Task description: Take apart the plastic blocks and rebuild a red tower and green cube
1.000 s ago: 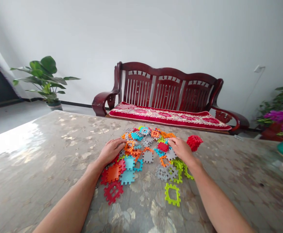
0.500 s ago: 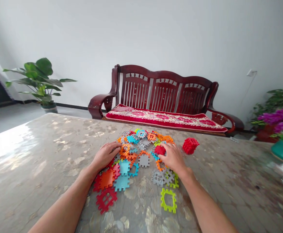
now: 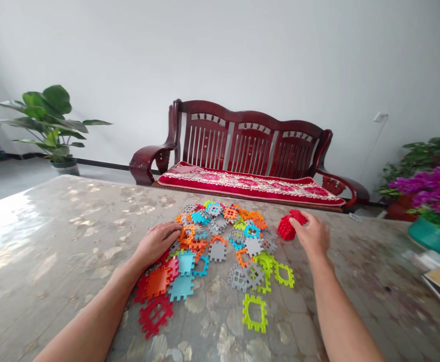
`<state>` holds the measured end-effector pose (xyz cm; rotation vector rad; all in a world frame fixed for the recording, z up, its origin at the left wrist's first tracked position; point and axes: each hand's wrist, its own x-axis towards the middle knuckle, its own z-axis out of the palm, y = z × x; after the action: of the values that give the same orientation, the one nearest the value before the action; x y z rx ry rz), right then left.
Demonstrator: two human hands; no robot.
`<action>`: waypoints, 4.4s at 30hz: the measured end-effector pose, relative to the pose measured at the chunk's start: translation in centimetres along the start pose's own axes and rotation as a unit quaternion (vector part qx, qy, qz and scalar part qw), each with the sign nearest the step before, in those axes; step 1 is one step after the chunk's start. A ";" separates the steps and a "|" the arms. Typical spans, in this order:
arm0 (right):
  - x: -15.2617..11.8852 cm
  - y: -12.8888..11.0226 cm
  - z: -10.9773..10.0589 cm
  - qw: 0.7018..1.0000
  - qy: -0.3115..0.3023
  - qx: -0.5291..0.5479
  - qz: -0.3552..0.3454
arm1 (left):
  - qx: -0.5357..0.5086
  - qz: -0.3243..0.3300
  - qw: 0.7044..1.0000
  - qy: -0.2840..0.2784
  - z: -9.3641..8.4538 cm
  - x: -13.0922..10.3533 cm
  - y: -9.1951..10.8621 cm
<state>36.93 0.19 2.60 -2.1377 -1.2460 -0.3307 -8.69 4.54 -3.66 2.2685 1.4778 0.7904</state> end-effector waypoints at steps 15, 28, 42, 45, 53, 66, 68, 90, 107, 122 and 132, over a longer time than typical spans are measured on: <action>-0.1 -0.3 1.5 0.995 0.067 0.061 -0.044 | 0.004 0.013 1.000 -0.005 -0.1 0.1 0.0; -5.5 -6.7 4.0 0.945 -0.131 0.128 -0.272 | -0.003 -0.011 1.000 0.009 0.0 0.0 0.1; -9.0 -7.5 7.9 0.937 -0.147 0.255 -0.190 | -0.017 -0.044 0.998 0.028 0.6 0.2 0.1; -9.2 -8.3 6.5 0.917 -0.140 0.312 -0.204 | -0.029 -0.088 0.994 0.051 1.2 0.4 0.3; -8.8 -9.9 4.4 0.890 -0.226 0.303 -0.256 | -0.157 -0.114 0.973 0.126 1.4 0.4 1.6; -14.6 -10.3 -2.1 0.782 -0.336 0.142 -0.505 | -0.326 -0.212 0.895 0.219 -0.1 0.1 -0.3; -15.3 -8.9 -1.7 0.774 -0.321 0.127 -0.531 | -0.387 -0.231 0.859 0.244 0.0 0.3 -0.4; -18.7 -17.2 -0.6 0.659 -0.272 0.163 -0.682 | -0.520 -0.216 0.805 0.189 -1.3 -0.1 0.2; -11.8 -5.8 2.6 0.940 -0.053 0.067 -0.331 | -0.155 -0.148 0.966 0.144 0.7 -0.1 -0.1; -10.3 -5.4 5.7 0.945 -0.137 0.110 -0.278 | 0.022 -0.082 0.994 0.073 1.0 0.3 -0.1; -10.0 -5.8 5.7 0.943 -0.146 0.100 -0.283 | 0.036 -0.084 0.994 0.058 0.9 0.5 -0.5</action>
<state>26.30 -1.02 -4.53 -1.6624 -1.9747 -0.1150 -8.35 5.24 -4.47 2.1442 1.7510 0.8435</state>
